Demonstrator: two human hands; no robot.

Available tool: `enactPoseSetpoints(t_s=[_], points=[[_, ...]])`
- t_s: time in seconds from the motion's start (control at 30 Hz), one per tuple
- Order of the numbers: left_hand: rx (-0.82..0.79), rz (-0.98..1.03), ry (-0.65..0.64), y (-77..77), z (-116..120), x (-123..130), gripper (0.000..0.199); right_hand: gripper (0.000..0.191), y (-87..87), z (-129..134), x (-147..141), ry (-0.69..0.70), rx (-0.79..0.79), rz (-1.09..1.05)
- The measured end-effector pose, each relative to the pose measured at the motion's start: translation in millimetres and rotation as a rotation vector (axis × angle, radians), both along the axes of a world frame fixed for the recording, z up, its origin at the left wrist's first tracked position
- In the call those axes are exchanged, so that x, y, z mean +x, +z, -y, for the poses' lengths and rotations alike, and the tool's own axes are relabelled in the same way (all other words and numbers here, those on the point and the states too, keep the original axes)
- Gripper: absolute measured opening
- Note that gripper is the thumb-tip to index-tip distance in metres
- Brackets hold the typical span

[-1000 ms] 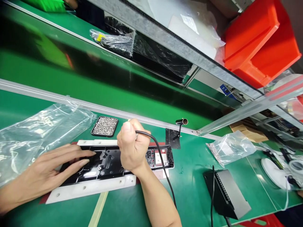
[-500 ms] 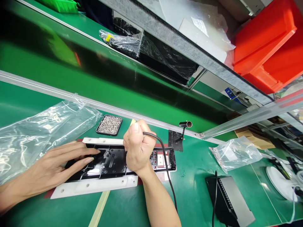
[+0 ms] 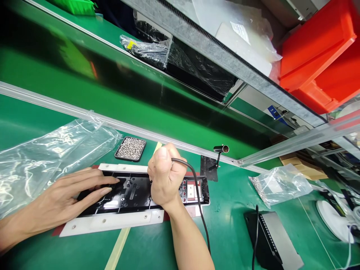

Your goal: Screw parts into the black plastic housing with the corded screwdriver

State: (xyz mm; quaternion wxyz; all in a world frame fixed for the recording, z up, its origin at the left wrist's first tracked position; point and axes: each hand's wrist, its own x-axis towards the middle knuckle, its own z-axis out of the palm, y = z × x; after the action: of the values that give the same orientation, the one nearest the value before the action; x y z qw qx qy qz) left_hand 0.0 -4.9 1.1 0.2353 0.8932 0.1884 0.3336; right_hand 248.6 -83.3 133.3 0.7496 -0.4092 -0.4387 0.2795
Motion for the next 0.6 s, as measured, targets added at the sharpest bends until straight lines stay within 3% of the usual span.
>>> enactPoseSetpoints(t_s=[0.27,0.6], points=[[0.010,0.018,-0.002,3.3,0.9,2.1,0.023,0.056,-2.0,0.4,-0.2,0.016,0.021,0.001],[-0.042,-0.033,0.009,-12.2,1.3,-2.4,0.028,0.059,-2.4,-0.4,0.8,-0.002,-0.012,0.010]])
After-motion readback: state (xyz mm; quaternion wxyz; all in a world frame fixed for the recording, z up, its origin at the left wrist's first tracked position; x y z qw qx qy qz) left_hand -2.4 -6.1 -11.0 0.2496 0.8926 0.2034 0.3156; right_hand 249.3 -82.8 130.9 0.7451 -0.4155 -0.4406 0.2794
